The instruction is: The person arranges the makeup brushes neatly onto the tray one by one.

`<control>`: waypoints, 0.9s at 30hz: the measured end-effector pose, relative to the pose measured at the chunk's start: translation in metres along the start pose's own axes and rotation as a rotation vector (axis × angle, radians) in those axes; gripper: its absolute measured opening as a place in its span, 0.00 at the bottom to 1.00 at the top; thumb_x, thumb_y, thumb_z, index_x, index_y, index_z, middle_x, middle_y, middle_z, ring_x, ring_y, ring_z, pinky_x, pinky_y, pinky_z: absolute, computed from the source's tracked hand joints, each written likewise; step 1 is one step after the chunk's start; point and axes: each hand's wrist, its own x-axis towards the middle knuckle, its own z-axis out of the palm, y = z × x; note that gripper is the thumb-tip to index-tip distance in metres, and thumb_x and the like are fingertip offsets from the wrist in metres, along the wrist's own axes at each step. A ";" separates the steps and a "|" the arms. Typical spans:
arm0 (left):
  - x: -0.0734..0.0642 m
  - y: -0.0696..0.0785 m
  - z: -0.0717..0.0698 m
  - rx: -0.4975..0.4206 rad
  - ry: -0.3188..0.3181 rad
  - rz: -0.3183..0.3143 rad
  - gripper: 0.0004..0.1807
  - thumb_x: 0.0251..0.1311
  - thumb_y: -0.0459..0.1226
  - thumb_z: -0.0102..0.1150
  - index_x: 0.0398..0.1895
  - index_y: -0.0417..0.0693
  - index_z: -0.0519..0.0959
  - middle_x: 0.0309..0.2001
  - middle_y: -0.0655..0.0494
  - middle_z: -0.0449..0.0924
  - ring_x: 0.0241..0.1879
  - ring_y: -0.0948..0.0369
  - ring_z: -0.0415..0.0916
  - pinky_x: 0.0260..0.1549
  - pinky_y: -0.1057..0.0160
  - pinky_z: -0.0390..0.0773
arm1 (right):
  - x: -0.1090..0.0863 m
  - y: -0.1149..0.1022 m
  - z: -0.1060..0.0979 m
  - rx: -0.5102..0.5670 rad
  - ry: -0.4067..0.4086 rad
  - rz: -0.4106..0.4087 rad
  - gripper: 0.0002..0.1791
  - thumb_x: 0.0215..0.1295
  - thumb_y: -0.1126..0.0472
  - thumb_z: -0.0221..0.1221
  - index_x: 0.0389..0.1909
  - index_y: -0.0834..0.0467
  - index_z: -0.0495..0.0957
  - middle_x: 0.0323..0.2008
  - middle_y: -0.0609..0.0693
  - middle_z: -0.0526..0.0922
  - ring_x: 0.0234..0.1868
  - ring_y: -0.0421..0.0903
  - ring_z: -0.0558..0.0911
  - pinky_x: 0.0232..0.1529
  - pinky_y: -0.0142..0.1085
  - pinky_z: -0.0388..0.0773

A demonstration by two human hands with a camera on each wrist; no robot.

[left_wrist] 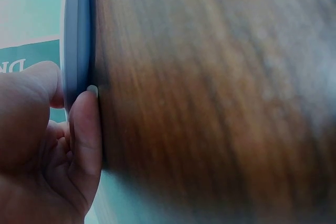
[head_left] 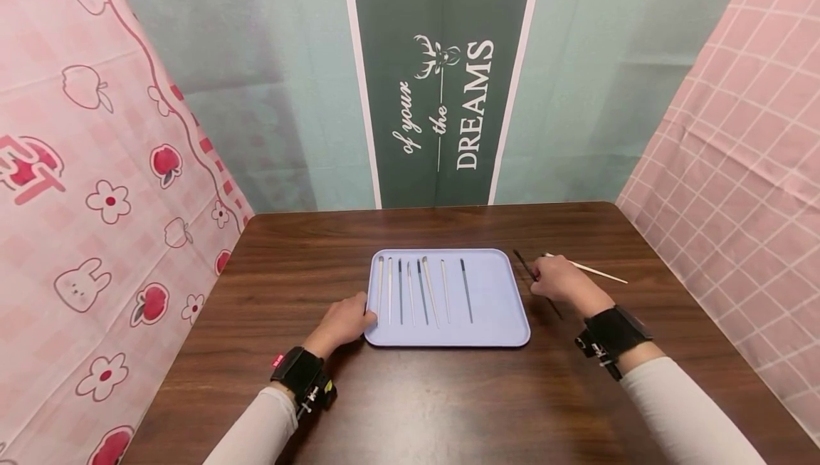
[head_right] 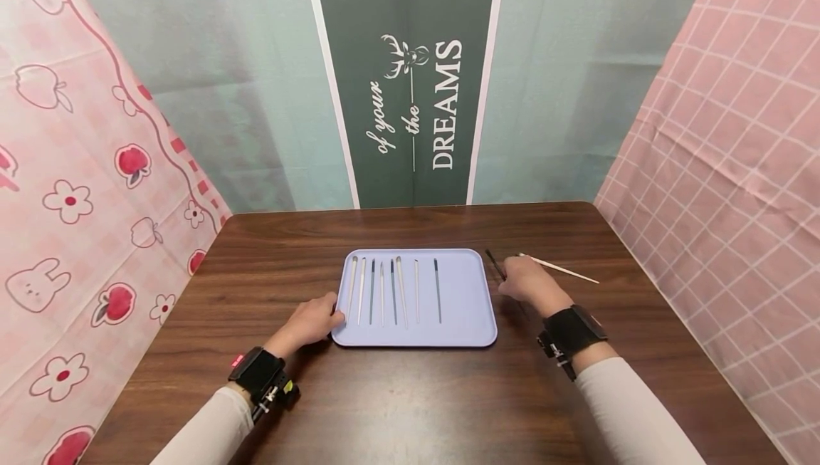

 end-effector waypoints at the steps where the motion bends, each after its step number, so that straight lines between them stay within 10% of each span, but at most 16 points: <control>1: 0.000 0.000 0.000 -0.002 -0.001 -0.001 0.12 0.61 0.39 0.57 0.41 0.39 0.75 0.28 0.52 0.72 0.28 0.55 0.69 0.31 0.56 0.71 | 0.002 -0.002 0.001 0.003 -0.006 0.009 0.07 0.51 0.66 0.58 0.21 0.59 0.69 0.20 0.47 0.65 0.24 0.46 0.65 0.28 0.37 0.60; 8: -0.001 0.001 -0.001 -0.003 -0.003 -0.007 0.12 0.62 0.40 0.56 0.41 0.39 0.75 0.28 0.52 0.72 0.28 0.55 0.69 0.31 0.56 0.71 | 0.015 -0.017 0.009 0.032 -0.042 0.083 0.17 0.54 0.66 0.58 0.14 0.54 0.61 0.16 0.44 0.59 0.18 0.42 0.60 0.26 0.35 0.57; 27: 0.001 0.000 0.000 0.016 0.002 0.004 0.11 0.61 0.40 0.56 0.39 0.40 0.74 0.28 0.52 0.72 0.28 0.54 0.69 0.33 0.55 0.72 | 0.035 -0.049 0.027 0.046 -0.066 0.178 0.07 0.58 0.65 0.60 0.26 0.65 0.75 0.25 0.55 0.77 0.25 0.49 0.77 0.25 0.36 0.72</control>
